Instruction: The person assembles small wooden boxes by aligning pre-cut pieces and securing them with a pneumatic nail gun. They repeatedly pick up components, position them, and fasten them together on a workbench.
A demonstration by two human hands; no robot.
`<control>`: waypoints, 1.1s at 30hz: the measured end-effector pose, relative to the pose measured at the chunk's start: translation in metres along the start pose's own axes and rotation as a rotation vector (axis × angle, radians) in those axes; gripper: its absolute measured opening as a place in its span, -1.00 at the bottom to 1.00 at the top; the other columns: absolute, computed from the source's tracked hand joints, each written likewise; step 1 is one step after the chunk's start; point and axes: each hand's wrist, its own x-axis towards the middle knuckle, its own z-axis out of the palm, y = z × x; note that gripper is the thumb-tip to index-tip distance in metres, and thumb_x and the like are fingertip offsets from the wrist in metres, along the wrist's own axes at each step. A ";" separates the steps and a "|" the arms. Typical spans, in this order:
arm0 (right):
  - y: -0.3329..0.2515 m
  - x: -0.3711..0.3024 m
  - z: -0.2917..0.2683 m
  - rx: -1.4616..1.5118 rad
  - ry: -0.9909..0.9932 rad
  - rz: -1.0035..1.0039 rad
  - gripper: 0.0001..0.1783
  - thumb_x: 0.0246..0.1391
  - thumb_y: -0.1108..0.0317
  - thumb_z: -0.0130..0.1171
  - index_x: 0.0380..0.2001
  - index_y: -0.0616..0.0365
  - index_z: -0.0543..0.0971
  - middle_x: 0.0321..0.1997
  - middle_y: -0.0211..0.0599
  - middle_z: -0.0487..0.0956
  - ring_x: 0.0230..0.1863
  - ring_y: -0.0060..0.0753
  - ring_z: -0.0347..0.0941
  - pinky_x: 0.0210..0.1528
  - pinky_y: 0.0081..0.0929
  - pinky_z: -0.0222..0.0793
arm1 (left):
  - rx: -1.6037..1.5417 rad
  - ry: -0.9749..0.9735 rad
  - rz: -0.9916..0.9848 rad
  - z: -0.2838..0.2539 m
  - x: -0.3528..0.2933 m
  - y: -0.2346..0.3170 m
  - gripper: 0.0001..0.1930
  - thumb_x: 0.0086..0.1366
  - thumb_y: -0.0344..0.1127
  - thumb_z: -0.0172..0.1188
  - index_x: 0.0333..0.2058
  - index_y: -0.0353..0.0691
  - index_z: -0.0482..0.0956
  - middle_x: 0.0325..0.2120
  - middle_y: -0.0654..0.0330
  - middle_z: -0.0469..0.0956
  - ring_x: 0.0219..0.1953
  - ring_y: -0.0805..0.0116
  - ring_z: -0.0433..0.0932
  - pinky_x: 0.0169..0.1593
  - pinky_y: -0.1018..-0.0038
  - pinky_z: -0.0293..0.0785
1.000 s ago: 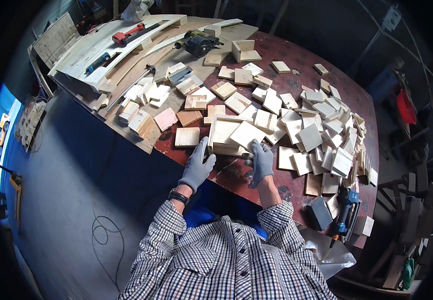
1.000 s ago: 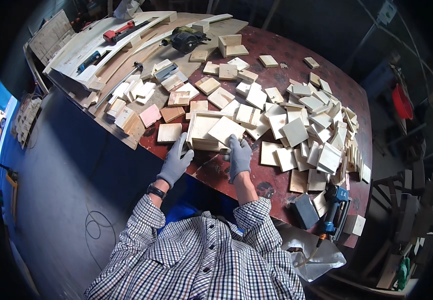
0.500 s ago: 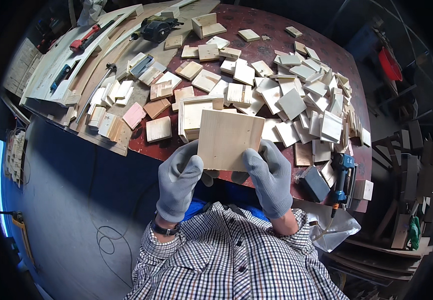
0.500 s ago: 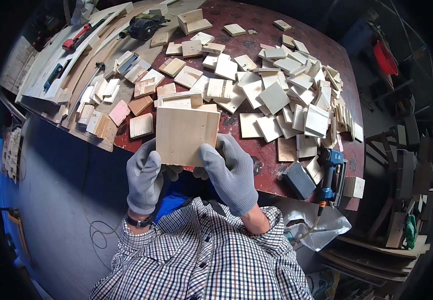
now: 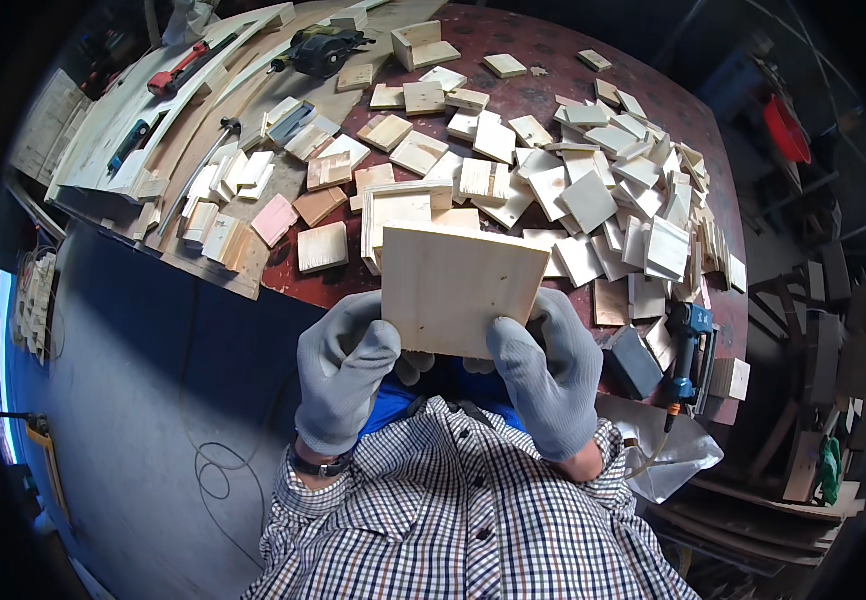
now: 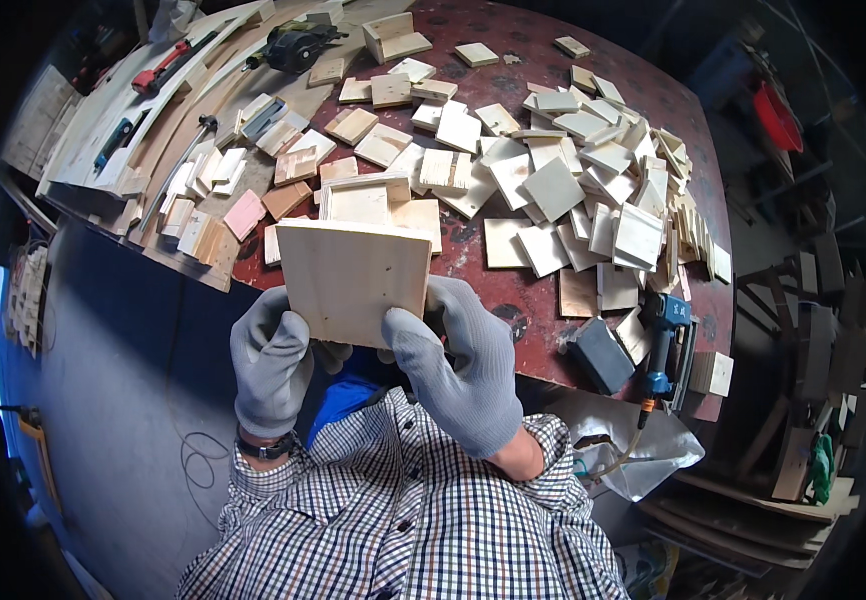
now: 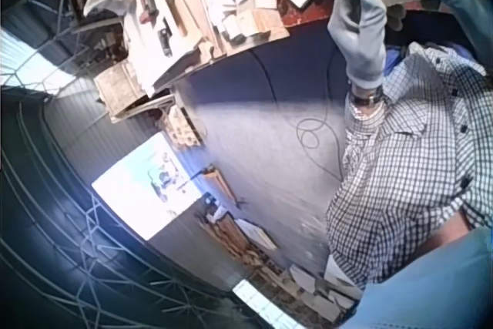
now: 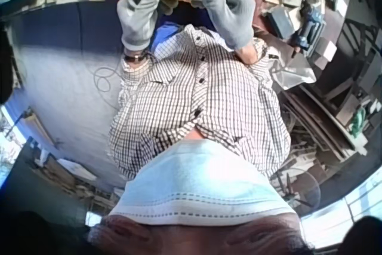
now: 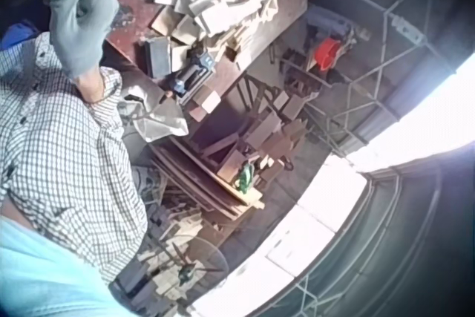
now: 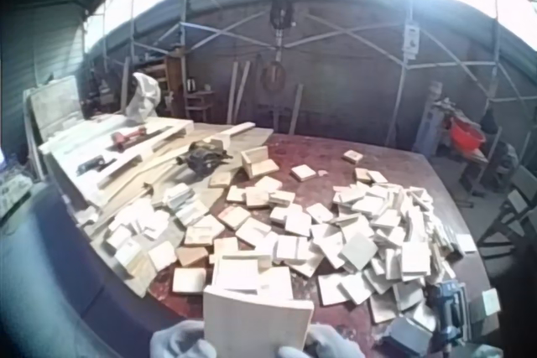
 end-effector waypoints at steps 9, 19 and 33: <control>-0.004 -0.004 0.001 -0.001 0.039 0.066 -0.63 0.36 0.23 0.23 -0.02 0.38 0.59 -0.22 -0.12 0.69 -0.33 -0.48 0.68 -0.28 -0.52 0.59 | 0.065 -0.017 0.040 0.001 -0.003 0.003 -0.57 0.49 -0.12 0.22 0.04 -0.45 0.54 -0.30 0.04 0.72 -0.36 0.37 0.74 -0.35 0.52 0.66; 0.048 0.014 -0.039 0.171 0.472 0.241 -0.67 0.49 0.22 0.05 -0.04 0.32 0.57 -0.28 -0.34 0.60 -0.36 -0.62 0.57 -0.37 -0.62 0.53 | 0.640 -0.059 0.154 -0.013 -0.004 -0.022 -0.82 0.36 -0.38 0.39 -0.13 -0.33 0.73 -0.31 0.15 0.72 -0.31 0.46 0.70 -0.24 0.59 0.61; 0.173 -0.002 -0.026 -0.015 0.082 0.818 -0.45 0.41 0.00 0.15 0.14 0.31 0.51 -0.22 -0.32 0.63 -0.37 -0.57 0.60 -0.27 -0.59 0.56 | 1.559 -0.018 0.186 -0.091 0.139 -0.126 0.06 -0.03 0.06 0.60 0.41 -0.16 0.28 0.44 -0.09 0.16 0.48 -0.09 0.14 0.49 0.04 0.16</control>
